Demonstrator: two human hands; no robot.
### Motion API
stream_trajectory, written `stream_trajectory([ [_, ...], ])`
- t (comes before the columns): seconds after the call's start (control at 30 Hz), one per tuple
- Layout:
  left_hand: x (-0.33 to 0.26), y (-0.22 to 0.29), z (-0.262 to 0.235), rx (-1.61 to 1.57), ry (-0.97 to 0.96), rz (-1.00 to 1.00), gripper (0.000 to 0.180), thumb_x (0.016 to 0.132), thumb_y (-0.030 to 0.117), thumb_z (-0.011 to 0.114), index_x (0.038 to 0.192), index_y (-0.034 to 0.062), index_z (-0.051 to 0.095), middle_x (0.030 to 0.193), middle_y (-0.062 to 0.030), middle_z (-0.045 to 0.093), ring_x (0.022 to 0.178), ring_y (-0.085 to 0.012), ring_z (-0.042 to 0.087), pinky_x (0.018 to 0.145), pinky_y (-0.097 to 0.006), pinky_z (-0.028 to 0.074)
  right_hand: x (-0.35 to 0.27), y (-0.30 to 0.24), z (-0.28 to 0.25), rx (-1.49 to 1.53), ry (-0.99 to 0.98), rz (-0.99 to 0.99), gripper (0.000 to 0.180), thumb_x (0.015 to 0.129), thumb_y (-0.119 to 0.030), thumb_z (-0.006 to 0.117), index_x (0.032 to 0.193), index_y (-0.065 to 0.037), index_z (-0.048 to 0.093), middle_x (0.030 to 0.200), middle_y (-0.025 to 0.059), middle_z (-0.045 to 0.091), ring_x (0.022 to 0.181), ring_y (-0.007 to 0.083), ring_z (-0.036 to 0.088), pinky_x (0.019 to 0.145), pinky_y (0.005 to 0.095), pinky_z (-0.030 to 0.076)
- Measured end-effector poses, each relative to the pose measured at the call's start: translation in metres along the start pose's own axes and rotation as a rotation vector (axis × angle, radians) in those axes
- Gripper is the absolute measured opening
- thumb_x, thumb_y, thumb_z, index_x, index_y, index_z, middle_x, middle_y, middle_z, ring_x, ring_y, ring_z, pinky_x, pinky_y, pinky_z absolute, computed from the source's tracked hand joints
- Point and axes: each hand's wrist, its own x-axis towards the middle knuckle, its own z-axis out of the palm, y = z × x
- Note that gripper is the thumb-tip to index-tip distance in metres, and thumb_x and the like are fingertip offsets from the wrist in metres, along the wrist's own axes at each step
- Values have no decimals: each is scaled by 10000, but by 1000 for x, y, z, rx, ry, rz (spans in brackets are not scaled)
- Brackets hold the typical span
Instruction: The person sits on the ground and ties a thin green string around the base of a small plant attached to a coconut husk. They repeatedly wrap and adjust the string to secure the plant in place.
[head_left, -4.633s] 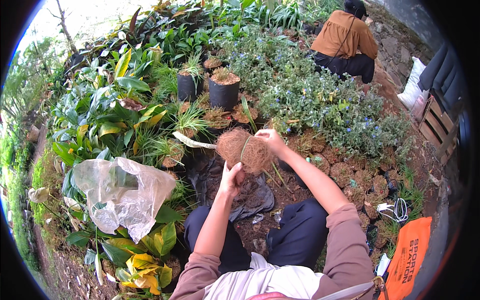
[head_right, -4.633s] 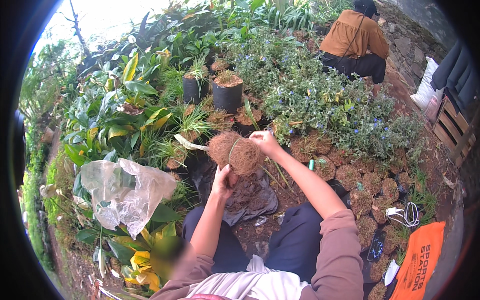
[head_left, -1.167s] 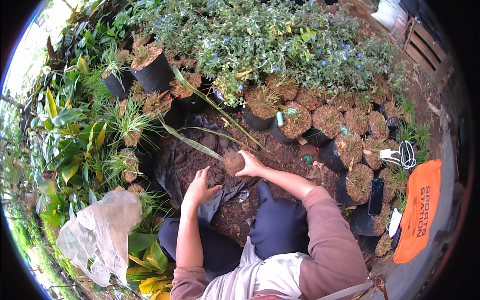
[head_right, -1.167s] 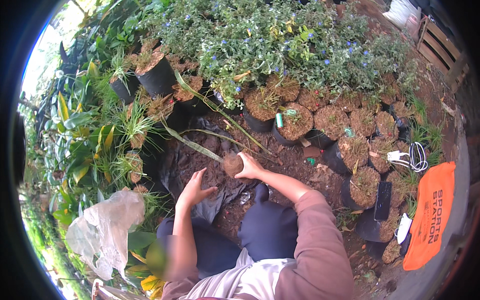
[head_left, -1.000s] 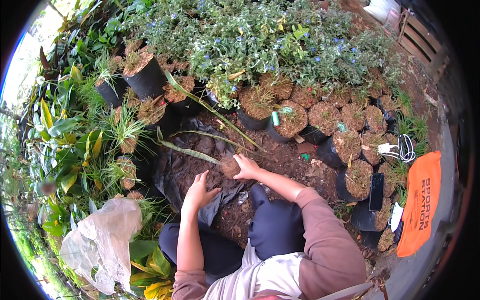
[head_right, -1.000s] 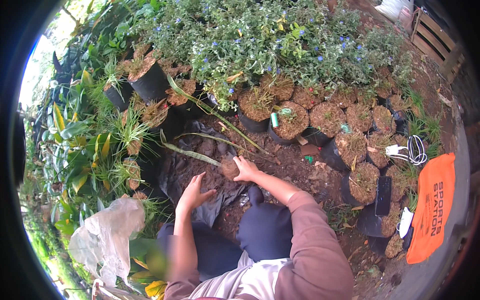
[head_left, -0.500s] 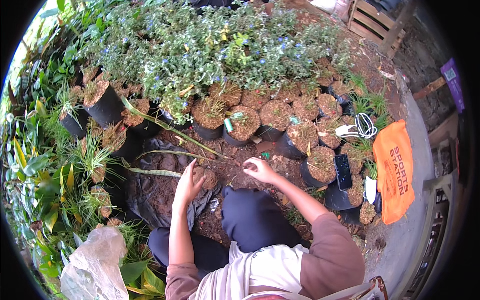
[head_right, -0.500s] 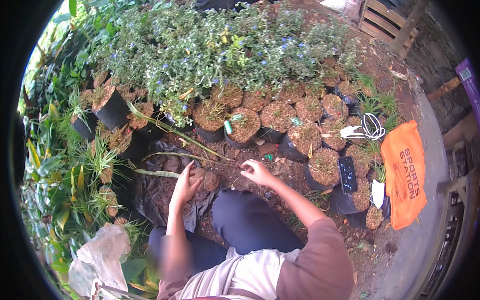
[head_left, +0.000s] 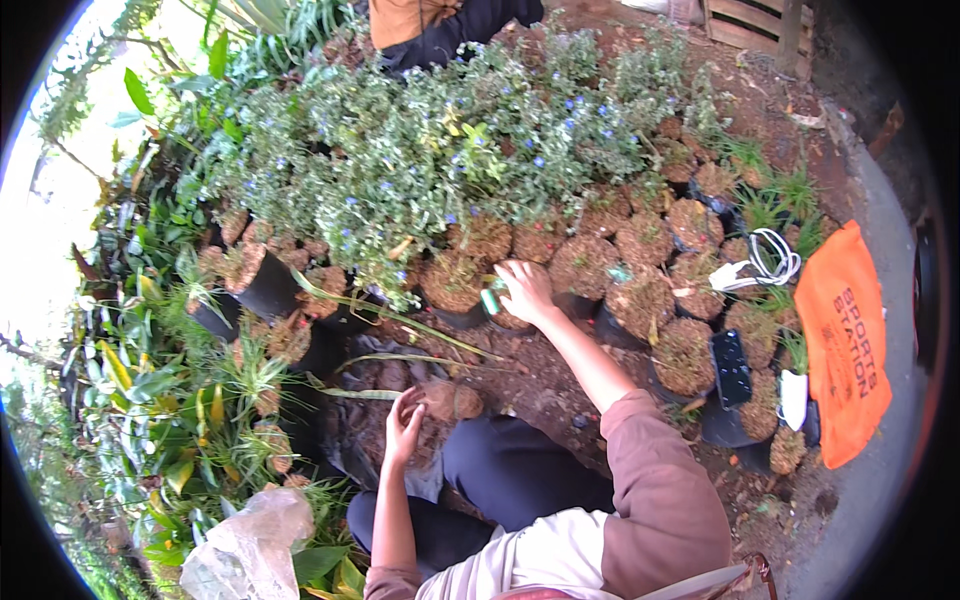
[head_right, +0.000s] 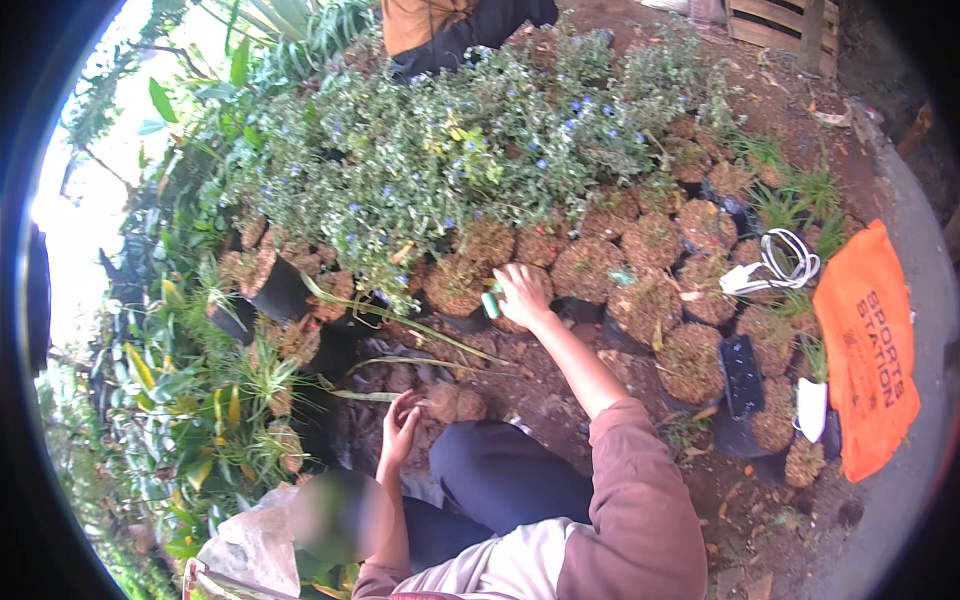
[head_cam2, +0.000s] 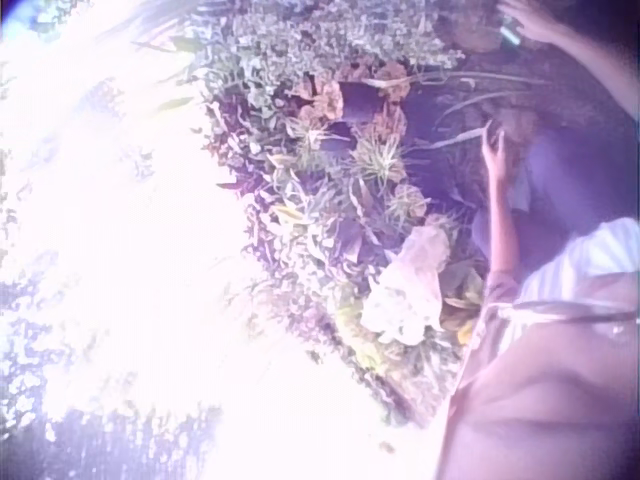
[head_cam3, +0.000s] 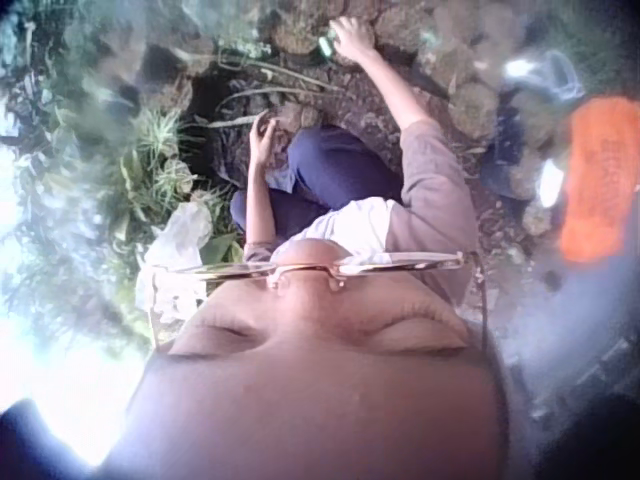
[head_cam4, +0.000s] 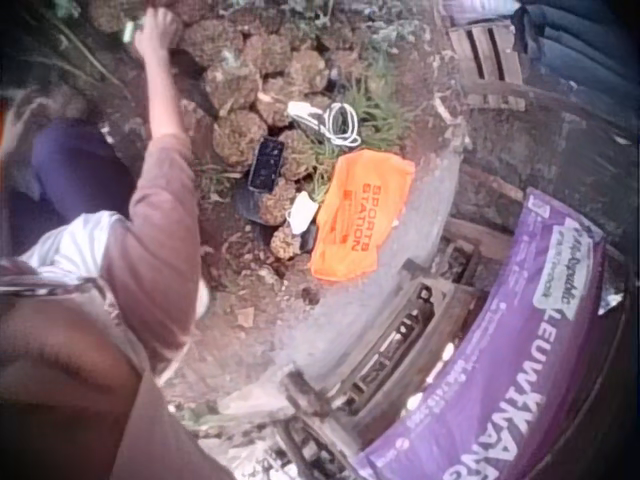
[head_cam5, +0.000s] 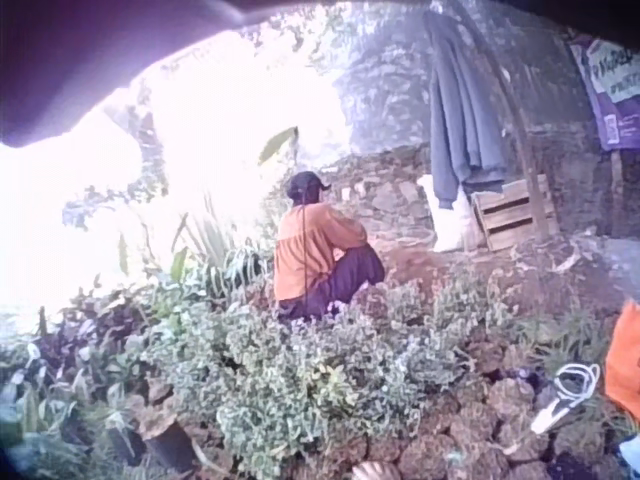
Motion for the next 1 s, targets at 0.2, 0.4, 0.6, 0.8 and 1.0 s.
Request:
stream_trajectory([
  [0.2,-12,8,-21,-158,130,-27,377,889,125,523,1235,12,425,1151,-115,533,980,-192,572,810,-299,476,15,26,-17,95,-64,232,101,748,-143,613,792,-60,652,944,59,576,947,231,515,792,404,370],
  [0.4,1,30,-46,-111,59,27,364,888,137,532,1231,53,445,1155,-83,545,981,-166,571,796,-282,471,55,10,-99,723,7,215,106,790,-128,645,840,-35,654,742,41,645,663,100,592,628,250,463],
  [0.6,26,148,-21,-171,-28,340,352,910,199,496,1218,37,447,1177,-81,524,1044,-178,536,856,-307,449,102,-81,-170,1149,-160,7,134,836,-94,602,899,16,645,844,51,663,786,83,601,721,225,469],
  [0.8,-16,166,-29,-461,166,529,392,916,265,479,1206,2,447,1184,-101,508,1075,-214,524,885,-342,448,73,-237,-168,1274,-557,-99,164,835,-93,598,953,16,630,889,50,650,854,109,598,810,248,458],
  [1.0,-71,133,-59,-523,397,564,353,848,252,580,1089,-2,541,1094,-68,549,992,-143,538,858,-291,436,20,-310,-133,1278,-717,-246,102,842,-67,581,915,-12,626,940,27,600,823,88,559,749,227,440],
])
